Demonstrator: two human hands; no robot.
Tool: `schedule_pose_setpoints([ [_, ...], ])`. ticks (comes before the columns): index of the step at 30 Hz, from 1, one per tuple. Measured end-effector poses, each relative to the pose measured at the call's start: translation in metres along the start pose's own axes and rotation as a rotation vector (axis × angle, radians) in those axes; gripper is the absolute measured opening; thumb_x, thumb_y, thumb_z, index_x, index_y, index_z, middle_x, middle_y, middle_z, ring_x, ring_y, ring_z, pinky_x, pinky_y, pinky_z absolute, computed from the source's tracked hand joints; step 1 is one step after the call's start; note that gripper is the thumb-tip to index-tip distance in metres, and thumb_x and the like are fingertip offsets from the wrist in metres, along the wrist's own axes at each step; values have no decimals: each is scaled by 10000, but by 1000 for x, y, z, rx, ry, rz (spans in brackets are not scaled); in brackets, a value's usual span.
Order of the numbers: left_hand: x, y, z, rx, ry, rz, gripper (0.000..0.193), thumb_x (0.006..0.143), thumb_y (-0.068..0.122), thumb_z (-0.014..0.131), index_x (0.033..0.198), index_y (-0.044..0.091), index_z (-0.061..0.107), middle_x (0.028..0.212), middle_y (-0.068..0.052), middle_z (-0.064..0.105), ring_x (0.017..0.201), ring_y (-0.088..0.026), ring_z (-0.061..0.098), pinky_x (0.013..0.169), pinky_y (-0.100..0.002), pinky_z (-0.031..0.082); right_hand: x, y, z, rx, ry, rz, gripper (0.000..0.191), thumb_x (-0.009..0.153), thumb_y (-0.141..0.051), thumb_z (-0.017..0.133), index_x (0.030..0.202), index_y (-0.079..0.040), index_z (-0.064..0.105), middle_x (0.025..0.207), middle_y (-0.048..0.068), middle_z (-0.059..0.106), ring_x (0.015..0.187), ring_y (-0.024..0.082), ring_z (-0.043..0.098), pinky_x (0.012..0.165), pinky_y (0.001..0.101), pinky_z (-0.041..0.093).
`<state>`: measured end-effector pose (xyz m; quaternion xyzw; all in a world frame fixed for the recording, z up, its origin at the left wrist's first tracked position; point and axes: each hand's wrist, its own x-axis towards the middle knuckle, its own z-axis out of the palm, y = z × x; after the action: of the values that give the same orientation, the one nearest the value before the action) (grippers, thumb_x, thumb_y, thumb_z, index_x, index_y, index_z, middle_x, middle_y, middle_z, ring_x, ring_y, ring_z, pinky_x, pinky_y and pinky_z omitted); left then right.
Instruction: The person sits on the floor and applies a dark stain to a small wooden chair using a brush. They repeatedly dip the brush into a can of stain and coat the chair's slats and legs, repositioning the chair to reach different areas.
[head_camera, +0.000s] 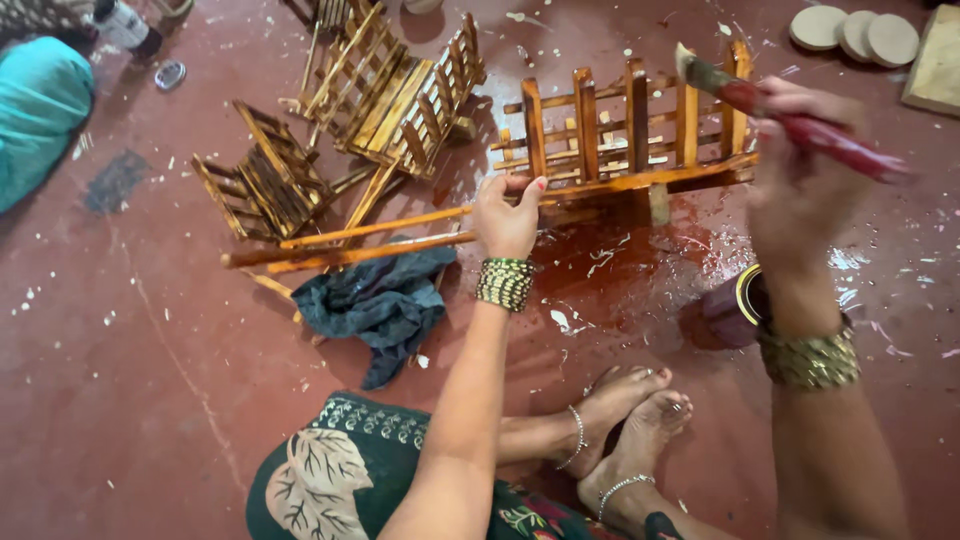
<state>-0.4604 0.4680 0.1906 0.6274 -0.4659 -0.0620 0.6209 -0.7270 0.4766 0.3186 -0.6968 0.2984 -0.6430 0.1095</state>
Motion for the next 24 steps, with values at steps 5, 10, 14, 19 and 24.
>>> schedule_pose_setpoints([
  [5, 2, 2, -4, 11, -9, -1, 253, 786, 244, 869, 781, 53, 704, 816, -75, 684, 735, -224, 682, 704, -341, 551, 10, -14, 19, -91, -120, 86, 142, 1068, 114, 611, 1178, 28, 585, 1244, 171, 678, 1018, 191, 609, 857, 259, 502],
  [10, 4, 2, -4, 18, -9, -50, 247, 785, 244, 863, 791, 49, 713, 818, -79, 682, 718, -227, 680, 686, -342, 546, -3, -37, -3, -250, -224, 251, 206, 976, 103, 698, 1139, 32, 595, 1039, 150, 707, 680, 183, 542, 595, 274, 423],
  [14, -1, 2, -5, 58, 5, 29, 261, 784, 238, 876, 769, 38, 709, 814, -83, 685, 735, -236, 668, 691, -349, 532, 2, -26, -22, 7, -91, 184, 157, 1104, 92, 614, 1221, -2, 567, 1174, 102, 699, 1041, 149, 716, 946, 241, 616],
  [19, -1, 4, -7, -5, -39, -55, 263, 788, 255, 863, 791, 45, 705, 825, -66, 690, 710, -198, 689, 688, -324, 554, 6, -4, -10, -147, -110, -25, 130, 1143, 124, 654, 1217, 37, 592, 1209, 177, 692, 1009, 227, 685, 875, 267, 564],
  [24, -1, 4, -7, 1, -50, -35, 254, 786, 235, 872, 785, 41, 708, 805, -67, 693, 698, -194, 683, 684, -322, 554, 1, -18, -17, -251, -249, 227, 160, 1041, 46, 720, 1167, -27, 654, 984, 79, 695, 617, 122, 537, 533, 249, 382],
])
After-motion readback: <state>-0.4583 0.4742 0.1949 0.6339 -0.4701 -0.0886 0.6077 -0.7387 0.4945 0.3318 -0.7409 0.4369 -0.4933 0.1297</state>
